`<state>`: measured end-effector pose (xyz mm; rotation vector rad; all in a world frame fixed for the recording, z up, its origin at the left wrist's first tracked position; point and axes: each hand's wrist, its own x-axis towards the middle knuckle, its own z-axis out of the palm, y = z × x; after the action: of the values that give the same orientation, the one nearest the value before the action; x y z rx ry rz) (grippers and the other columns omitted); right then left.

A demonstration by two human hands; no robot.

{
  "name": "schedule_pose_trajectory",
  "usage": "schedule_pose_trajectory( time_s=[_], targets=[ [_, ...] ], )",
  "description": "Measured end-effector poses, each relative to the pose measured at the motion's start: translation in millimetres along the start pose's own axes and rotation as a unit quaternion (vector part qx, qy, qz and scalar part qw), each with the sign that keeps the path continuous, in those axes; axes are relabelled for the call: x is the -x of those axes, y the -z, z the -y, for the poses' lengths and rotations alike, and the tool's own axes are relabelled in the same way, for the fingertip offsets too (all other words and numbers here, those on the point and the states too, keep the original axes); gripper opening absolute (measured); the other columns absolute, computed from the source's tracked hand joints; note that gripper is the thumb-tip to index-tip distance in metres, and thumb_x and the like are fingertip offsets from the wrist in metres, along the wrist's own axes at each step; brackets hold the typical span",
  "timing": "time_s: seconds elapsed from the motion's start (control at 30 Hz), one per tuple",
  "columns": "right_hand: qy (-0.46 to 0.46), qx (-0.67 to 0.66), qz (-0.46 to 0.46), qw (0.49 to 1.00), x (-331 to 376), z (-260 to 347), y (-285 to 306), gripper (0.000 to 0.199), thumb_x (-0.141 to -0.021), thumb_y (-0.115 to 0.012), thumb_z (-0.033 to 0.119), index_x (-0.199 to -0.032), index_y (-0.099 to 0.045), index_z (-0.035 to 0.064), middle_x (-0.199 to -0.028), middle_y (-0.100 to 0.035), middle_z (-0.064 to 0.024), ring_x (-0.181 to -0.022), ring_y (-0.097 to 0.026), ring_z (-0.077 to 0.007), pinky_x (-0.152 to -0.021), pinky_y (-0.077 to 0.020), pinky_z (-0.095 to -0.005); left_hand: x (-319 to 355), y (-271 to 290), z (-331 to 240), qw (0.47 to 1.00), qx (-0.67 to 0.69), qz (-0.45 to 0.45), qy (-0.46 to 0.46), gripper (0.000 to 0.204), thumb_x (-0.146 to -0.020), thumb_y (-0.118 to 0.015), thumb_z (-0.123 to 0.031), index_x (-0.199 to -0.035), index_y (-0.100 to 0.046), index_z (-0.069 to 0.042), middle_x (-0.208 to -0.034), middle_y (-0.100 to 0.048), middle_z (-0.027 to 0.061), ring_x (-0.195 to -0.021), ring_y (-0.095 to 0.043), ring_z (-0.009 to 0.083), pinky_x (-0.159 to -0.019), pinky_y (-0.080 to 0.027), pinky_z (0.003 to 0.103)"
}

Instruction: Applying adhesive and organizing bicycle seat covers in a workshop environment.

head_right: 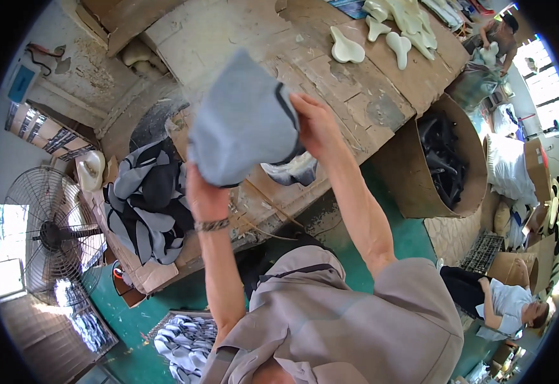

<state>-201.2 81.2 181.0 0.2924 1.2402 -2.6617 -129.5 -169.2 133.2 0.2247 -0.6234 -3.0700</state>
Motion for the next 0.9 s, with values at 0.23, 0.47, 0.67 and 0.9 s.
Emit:
schedule_pose_trajectory(
  time_s=[0.23,0.47,0.67,0.9],
  targets=[
    [-0.091,0.146,-0.246,0.954,-27,-67,203,0.014,-0.095,-0.07,0.016,-0.101,-0.072,0.0038,-0.09,-0.07,-0.0034,-0.076,-0.066,-0.0146,-0.066,-0.0535,-0.0318,-12,115,164,0.964,-0.062,-0.217,0.142,0.016,-0.106,-0.055,-0.018,-0.113,-0.065,-0.007,-0.11,-0.073,0.0026,-0.105,-0.068,0.0161,-0.092,-0.055,0.034],
    [0.013,0.336,-0.257,0.906,-84,-93,206,0.016,-0.09,-0.072,0.017,-0.095,-0.074,0.0007,-0.076,-0.067,-0.0028,-0.069,-0.06,-0.0143,-0.063,-0.0467,-0.0322,-65,148,145,0.848,-0.445,-0.287,-0.008,0.018,-0.094,-0.076,-0.022,-0.099,-0.072,-0.005,-0.088,-0.072,0.0055,-0.079,-0.064,0.0146,-0.072,-0.051,0.032],
    [0.073,0.535,-0.291,0.79,-119,-91,272,0.028,-0.091,-0.07,0.02,-0.107,-0.074,-0.002,-0.097,-0.076,-0.0144,-0.089,-0.07,-0.0241,-0.083,-0.0531,-0.0358,-85,118,128,0.647,-0.715,-0.265,-0.026,0.017,-0.085,-0.076,-0.013,-0.101,-0.073,-0.009,-0.097,-0.072,0.0185,-0.094,-0.067,0.0393,-0.082,-0.053,0.047],
    [0.189,0.475,-0.289,0.809,-33,-88,226,0.025,-0.101,-0.062,0.019,-0.113,-0.07,-0.0023,-0.098,-0.071,-0.0061,-0.092,-0.064,-0.0173,-0.087,-0.0514,-0.0316,-47,139,-53,0.302,-0.872,-0.254,-0.289,0.083,-0.069,-0.087,-0.019,-0.143,-0.05,-0.014,-0.146,-0.048,0.0164,-0.138,-0.041,0.0403,-0.111,-0.034,0.052]
  ],
)
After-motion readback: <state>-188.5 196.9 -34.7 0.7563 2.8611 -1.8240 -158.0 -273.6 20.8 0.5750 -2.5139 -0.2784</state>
